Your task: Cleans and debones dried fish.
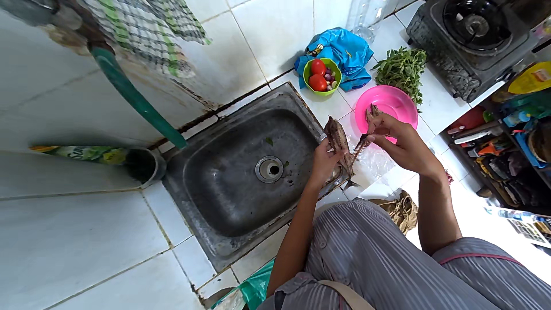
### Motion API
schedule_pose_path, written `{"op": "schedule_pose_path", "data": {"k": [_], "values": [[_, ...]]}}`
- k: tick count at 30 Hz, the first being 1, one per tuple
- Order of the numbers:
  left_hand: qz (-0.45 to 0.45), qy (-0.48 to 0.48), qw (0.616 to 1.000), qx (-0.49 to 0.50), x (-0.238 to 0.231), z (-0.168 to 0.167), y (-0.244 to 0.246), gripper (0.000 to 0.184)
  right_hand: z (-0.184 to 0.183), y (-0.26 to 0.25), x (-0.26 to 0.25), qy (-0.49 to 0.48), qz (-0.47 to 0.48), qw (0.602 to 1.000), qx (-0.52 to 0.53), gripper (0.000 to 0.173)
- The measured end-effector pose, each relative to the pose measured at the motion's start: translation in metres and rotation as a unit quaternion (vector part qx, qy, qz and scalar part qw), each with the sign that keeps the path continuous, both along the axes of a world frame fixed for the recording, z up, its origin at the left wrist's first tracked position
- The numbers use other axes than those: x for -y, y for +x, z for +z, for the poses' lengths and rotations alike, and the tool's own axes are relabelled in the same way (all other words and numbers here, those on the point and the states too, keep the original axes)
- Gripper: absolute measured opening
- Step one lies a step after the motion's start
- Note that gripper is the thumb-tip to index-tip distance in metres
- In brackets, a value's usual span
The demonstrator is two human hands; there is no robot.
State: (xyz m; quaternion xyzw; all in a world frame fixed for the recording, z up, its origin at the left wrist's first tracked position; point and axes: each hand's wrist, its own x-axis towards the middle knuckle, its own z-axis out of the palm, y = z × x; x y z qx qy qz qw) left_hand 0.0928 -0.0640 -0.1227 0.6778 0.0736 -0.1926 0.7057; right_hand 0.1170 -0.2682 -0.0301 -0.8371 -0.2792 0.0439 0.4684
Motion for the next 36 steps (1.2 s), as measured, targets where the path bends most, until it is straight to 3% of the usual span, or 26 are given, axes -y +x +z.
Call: {"op": "schedule_pose_path", "data": {"k": [2, 6, 10, 18, 25, 29, 32, 36], "values": [[0.013, -0.009, 1.000, 0.006, 0.000, -0.001, 0.000, 0.059, 0.002, -0.001, 0.001, 0.005, 0.001, 1.000, 0.007, 0.014], [0.011, -0.047, 0.999, 0.023, -0.003, -0.001, 0.002, 0.097, 0.004, -0.001, 0.000, 0.006, -0.013, 1.000, 0.011, 0.013], [0.019, -0.082, 0.996, 0.029, -0.004, -0.004, 0.005, 0.114, 0.006, -0.001, 0.000, 0.004, -0.021, 1.000, 0.007, 0.014], [0.001, -0.047, 0.998, 0.049, -0.006, -0.003, 0.002, 0.125, 0.016, -0.004, 0.003, 0.030, -0.030, 0.999, 0.019, 0.012], [0.021, -0.007, 0.999, 0.044, -0.010, -0.012, 0.001, 0.126, 0.031, -0.018, 0.016, 0.032, -0.041, 0.996, 0.071, 0.012], [0.052, 0.006, 0.998, 0.025, -0.022, -0.018, 0.001, 0.122, 0.042, -0.026, 0.022, 0.048, -0.122, 0.989, 0.066, 0.015], [0.092, -0.002, 0.996, 0.014, -0.035, -0.021, 0.000, 0.102, 0.026, -0.015, 0.024, 0.046, -0.238, 0.969, 0.045, 0.015], [0.156, -0.017, 0.988, -0.006, -0.045, -0.018, -0.004, 0.063, -0.038, -0.004, 0.021, 0.076, -0.352, 0.932, -0.052, 0.025]]}}
